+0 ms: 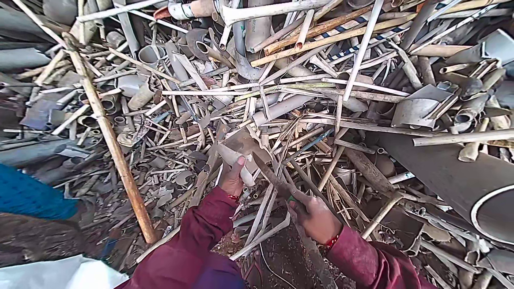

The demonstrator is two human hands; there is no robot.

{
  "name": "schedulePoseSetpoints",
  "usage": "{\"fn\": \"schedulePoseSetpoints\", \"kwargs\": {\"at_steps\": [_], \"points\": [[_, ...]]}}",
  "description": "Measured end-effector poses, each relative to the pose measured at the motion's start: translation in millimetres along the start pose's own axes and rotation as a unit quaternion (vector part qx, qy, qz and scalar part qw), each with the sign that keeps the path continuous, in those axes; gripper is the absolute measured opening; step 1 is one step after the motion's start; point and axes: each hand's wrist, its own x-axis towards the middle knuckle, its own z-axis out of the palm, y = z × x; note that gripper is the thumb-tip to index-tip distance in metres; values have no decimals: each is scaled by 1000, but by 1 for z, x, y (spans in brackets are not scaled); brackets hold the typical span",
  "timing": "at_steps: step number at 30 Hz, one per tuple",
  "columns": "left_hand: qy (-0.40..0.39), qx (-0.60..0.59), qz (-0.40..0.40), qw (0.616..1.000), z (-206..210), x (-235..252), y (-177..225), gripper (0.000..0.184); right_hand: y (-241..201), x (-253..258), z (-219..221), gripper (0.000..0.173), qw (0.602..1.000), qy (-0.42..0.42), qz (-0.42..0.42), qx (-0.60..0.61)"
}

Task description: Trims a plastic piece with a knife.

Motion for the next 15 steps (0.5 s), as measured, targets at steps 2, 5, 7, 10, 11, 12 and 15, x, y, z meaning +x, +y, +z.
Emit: {"fn": "schedulePoseSetpoints", "kwargs": {"at_steps": [2,5,7,10,11,12,15], "points": [[-3,-7,3,1000,-4,2,0,73,3,1,6,52,1000,3,-16,21],[-7,24,15,1000,-6,1,1,80,8,4,14,51,997,-41,-52,36],[3,42,22,999,-5,1,3,79,1,2,3,53,993,-15,-25,-119],[35,7,-2,999,-4,4,6,63,-4,5,1,65,967,18,42,-250],[50,-11,-12,999,-3,5,8,56,-2,6,6,65,968,16,29,-248],[62,-22,-20,998,-2,6,8,52,1,7,11,62,975,-2,6,-223],[74,-26,-43,996,-6,9,8,48,9,12,15,57,984,-36,-48,-165]]}}
